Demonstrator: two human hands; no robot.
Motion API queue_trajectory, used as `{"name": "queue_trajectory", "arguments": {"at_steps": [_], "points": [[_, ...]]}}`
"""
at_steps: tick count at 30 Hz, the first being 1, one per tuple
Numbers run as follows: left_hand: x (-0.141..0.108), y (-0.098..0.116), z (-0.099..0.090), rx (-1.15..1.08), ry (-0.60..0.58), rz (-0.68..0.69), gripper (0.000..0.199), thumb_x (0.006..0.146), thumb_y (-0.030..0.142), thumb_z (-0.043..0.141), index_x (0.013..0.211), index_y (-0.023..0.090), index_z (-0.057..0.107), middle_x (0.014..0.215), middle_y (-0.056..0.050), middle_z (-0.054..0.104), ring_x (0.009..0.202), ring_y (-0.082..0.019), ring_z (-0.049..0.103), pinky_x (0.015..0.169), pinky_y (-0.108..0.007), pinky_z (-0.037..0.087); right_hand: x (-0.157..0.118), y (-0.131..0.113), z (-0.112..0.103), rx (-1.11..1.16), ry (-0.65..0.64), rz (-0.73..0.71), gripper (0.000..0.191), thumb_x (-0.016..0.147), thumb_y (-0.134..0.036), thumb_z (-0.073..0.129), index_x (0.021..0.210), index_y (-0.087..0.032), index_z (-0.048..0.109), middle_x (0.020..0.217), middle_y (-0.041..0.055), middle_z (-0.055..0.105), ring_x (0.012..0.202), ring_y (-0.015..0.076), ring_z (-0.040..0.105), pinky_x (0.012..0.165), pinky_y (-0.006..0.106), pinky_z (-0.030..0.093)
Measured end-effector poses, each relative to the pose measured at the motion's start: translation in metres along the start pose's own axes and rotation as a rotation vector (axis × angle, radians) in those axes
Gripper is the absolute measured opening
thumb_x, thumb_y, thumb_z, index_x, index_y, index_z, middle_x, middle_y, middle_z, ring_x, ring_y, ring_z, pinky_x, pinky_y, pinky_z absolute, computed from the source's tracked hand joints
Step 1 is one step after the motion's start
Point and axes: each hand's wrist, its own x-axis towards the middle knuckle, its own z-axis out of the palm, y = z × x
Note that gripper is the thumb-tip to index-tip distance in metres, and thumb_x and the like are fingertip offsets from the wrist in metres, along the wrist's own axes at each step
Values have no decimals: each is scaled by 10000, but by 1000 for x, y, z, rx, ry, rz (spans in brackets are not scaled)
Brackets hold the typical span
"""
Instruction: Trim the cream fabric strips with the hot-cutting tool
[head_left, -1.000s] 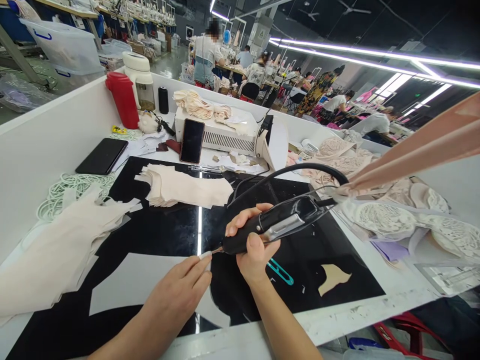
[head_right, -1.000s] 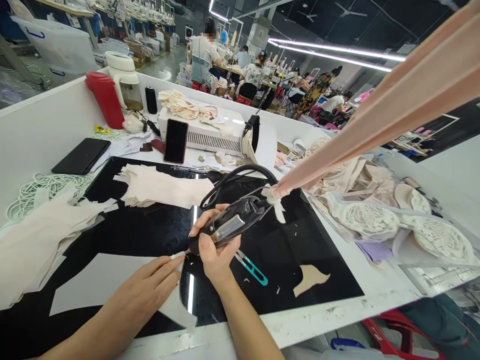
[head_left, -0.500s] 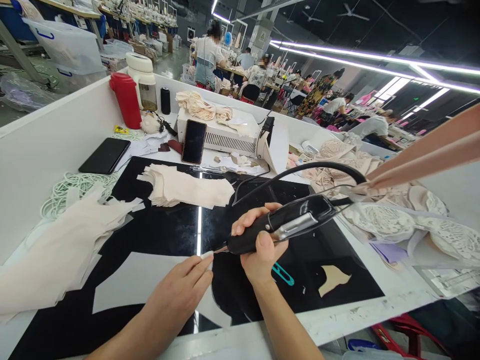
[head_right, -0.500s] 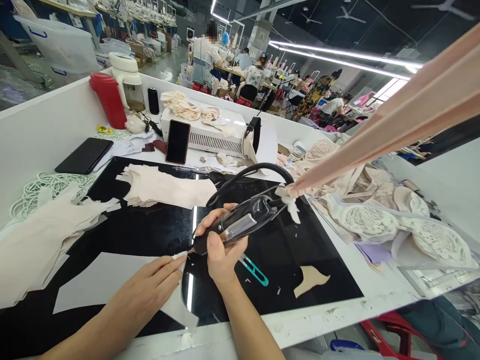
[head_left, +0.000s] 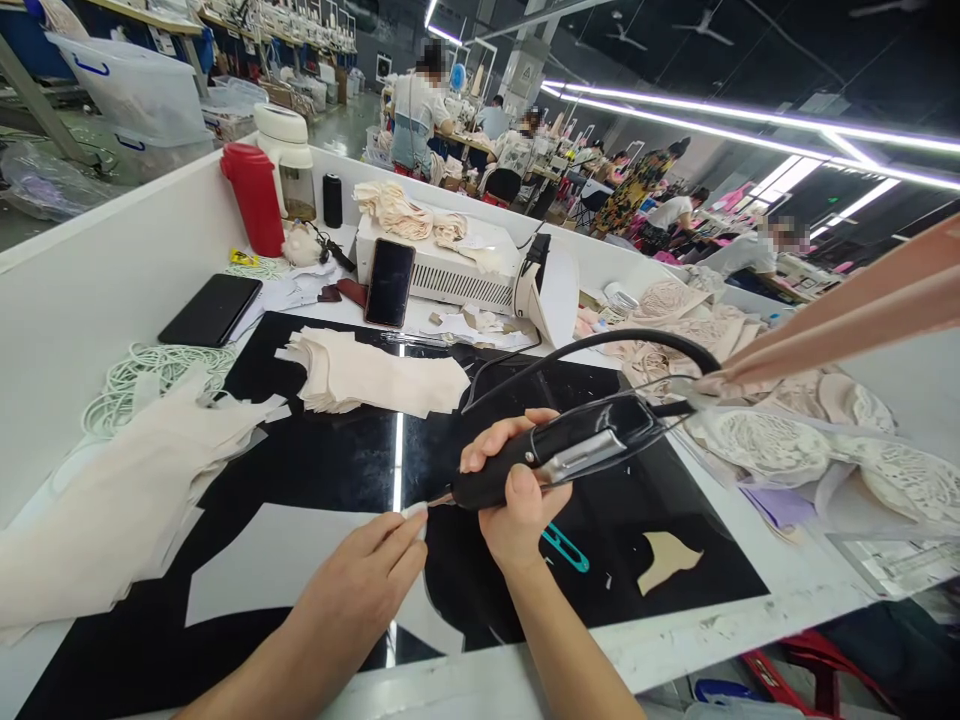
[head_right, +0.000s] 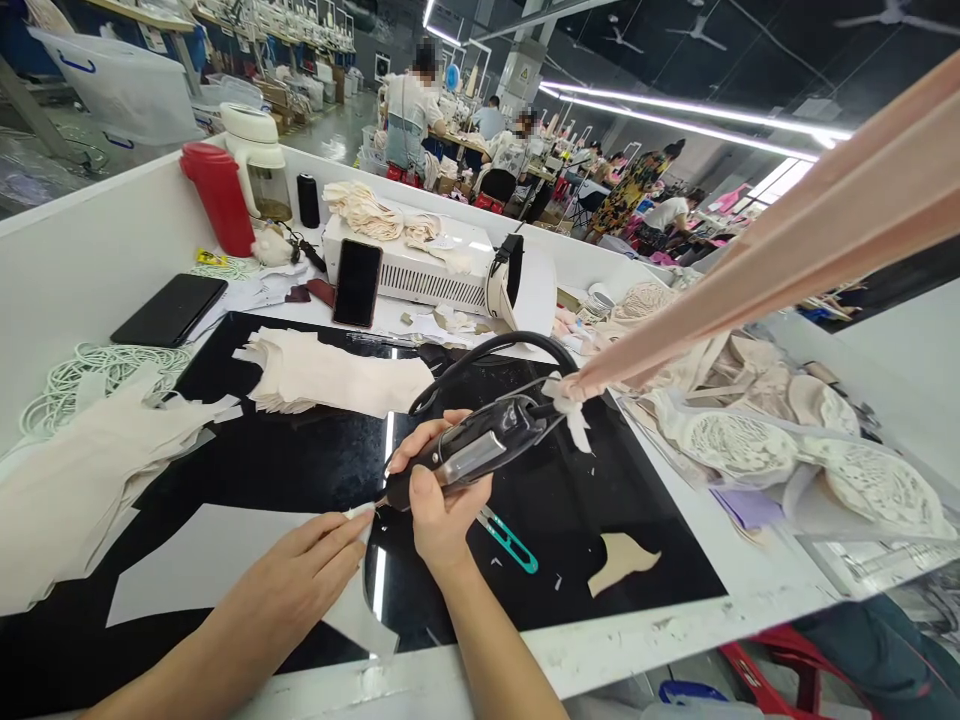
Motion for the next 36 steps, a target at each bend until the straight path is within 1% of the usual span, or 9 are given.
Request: {"name": "queue_trajectory", "arguments": {"at_steps": [4,7,10,14,20,23,26,30,36], "points": [[1,0,1,15,11,7,403,991,-68,360,956,124,712,1099,-90,766,1138,-217,705,1021,-363,521,-1,2,1,-5,-13,-10,372,902,-385,764,1219,-301,587,857,-33,629,634,110,608,582,268,540],[2,1,0,33,6,26,409,978,-85,366,962,118,721,1058,-77,767,1120,-219,709,1021,-363,518,-2,1,1,-29,-11,-3,323,930,-342,735,1214,-304,584,856,-34,634,641,112,630,593,271,554],[2,0,-2,28,-12,23,430,966,-103,353,996,108,727,1080,-82,765,1126,-219,708,1023,-368,516,-1,0,2,-43,-13,3,300,943,-320,719,1209,-306,582,851,-36,641,639,110,638,597,268,557],[3,0,-4,22,-19,15,453,969,-102,326,944,106,728,1091,-94,767,1124,-219,710,1006,-367,530,0,0,3,-21,2,-4,337,918,-354,748,1206,-302,583,846,-38,635,635,112,625,594,269,552],[4,0,-2,33,-20,22,464,955,-121,334,983,108,737,1087,-73,770,1117,-212,714,1001,-362,544,-2,2,4,2,-19,-5,367,908,-368,761,1220,-301,579,861,-35,635,642,114,630,591,269,550],[3,0,-2,25,-19,16,458,963,-112,339,966,118,735,1101,-73,772,1118,-204,715,1010,-353,543,-4,3,3,-16,-13,-7,330,934,-332,735,1223,-301,579,869,-35,639,652,111,641,609,272,558],[2,0,-4,15,-40,24,451,965,-99,338,1026,110,733,1146,-82,768,1152,-209,706,1048,-359,529,-3,4,2,-32,-8,-13,309,949,-320,715,1225,-303,576,869,-36,640,654,109,643,613,271,556],[1,-1,-7,15,-66,25,458,964,-88,314,1134,75,707,1264,-117,739,1221,-222,679,1100,-374,509,-2,4,2,-38,-5,-16,346,926,-346,737,1222,-300,565,863,-38,636,644,112,633,605,275,550],[0,-3,-8,-12,-65,22,433,959,-84,339,1136,88,695,1255,-116,746,1206,-213,688,1070,-371,542,-2,1,9,-58,9,-7,376,908,-424,739,1205,-303,543,843,-36,611,617,127,604,570,287,534]]}}
